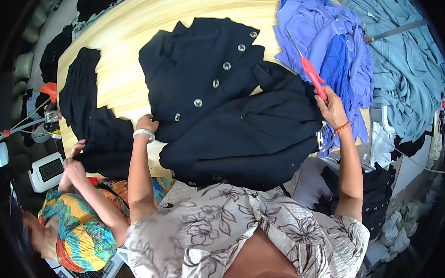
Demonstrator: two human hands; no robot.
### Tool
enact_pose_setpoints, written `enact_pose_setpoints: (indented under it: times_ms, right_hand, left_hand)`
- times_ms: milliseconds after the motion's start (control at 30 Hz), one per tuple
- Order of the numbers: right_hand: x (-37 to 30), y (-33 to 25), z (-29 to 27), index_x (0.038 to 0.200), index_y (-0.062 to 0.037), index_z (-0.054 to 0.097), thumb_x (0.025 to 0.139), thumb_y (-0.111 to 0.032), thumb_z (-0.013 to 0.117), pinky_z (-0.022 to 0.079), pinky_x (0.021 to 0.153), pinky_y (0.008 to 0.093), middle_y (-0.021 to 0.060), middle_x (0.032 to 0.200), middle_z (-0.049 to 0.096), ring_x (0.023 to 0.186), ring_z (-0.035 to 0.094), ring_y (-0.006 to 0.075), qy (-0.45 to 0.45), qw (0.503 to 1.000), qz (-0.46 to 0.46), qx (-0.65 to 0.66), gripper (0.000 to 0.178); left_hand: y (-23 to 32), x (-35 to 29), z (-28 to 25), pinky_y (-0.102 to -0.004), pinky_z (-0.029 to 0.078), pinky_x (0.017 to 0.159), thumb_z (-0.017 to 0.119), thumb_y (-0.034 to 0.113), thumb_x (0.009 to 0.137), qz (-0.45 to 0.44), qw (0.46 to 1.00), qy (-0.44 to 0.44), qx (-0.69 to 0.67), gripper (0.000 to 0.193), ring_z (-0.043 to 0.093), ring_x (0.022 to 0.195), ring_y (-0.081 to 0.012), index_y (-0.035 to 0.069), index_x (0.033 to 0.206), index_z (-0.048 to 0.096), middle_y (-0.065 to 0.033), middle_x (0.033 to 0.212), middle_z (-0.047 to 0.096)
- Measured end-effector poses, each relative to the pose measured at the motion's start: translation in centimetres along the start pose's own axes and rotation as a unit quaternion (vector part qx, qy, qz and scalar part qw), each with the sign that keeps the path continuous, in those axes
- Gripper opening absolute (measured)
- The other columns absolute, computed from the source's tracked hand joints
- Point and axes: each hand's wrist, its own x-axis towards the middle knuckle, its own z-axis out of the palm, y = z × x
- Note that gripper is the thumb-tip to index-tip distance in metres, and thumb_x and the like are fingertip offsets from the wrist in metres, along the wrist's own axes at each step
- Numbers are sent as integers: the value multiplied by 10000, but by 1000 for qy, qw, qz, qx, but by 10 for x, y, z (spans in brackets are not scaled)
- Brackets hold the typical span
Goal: Trimming loose threads from black garments with gold eyelets using scissors and inspecting the finish.
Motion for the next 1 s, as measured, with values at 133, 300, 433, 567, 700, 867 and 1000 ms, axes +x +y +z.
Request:
enact_pose_setpoints:
  times_ms: [133,300,433,567,700,867,1000]
  right_hand:
    - [-14,2,-10,1032,-38,577,890,-105,591,447,612,354,167,749,559,615,558,300,5,999,-12,-35,157]
    - [-26,16,-1,994,-40,551,884,-102,598,419,551,392,164,667,514,561,532,325,8,998,-24,-49,135]
    - [-36,11,-7,981,-35,570,876,-77,598,415,511,348,125,619,509,510,535,223,-2,998,51,-40,116]
    - [-35,22,-13,962,-41,581,874,-111,625,423,509,361,136,627,540,518,559,245,22,995,42,-92,121]
    - [-4,-20,6,872,-58,578,839,-227,696,437,540,426,155,616,561,574,591,354,10,991,2,-131,209]
    - [30,-36,20,827,-61,594,815,-388,707,470,584,486,185,617,591,639,610,407,11,976,-103,-192,346]
    - [45,-69,35,884,-66,621,842,-358,678,478,634,502,192,705,625,710,625,409,6,982,-112,-153,300]
  left_hand:
    - [-4,57,-24,-351,362,1085,765,230,685,45,926,-54,-370,913,466,1297,-316,-42,1444,335,-232,1375,498]
    - [64,148,-66,-420,350,1092,707,757,595,-108,942,212,-236,1209,420,1320,-384,-21,1441,329,-265,1405,446]
    - [153,164,-64,-403,333,1104,723,707,616,91,928,170,-318,1144,403,1344,-344,-29,1419,373,-264,1415,434]
    - [289,74,-37,-429,413,1010,671,625,686,334,939,-5,-79,828,496,1236,-361,61,1282,553,-190,1331,534]
    - [296,53,52,-530,385,951,704,509,722,466,884,36,2,814,366,1317,-298,184,1418,438,-63,1459,401]
    - [302,35,35,-507,379,942,664,511,799,418,905,-8,75,797,383,1309,-286,199,1466,358,-27,1492,378]
    - [293,8,34,-522,344,987,607,516,844,359,931,-12,62,780,378,1315,-292,242,1500,286,-33,1491,382]
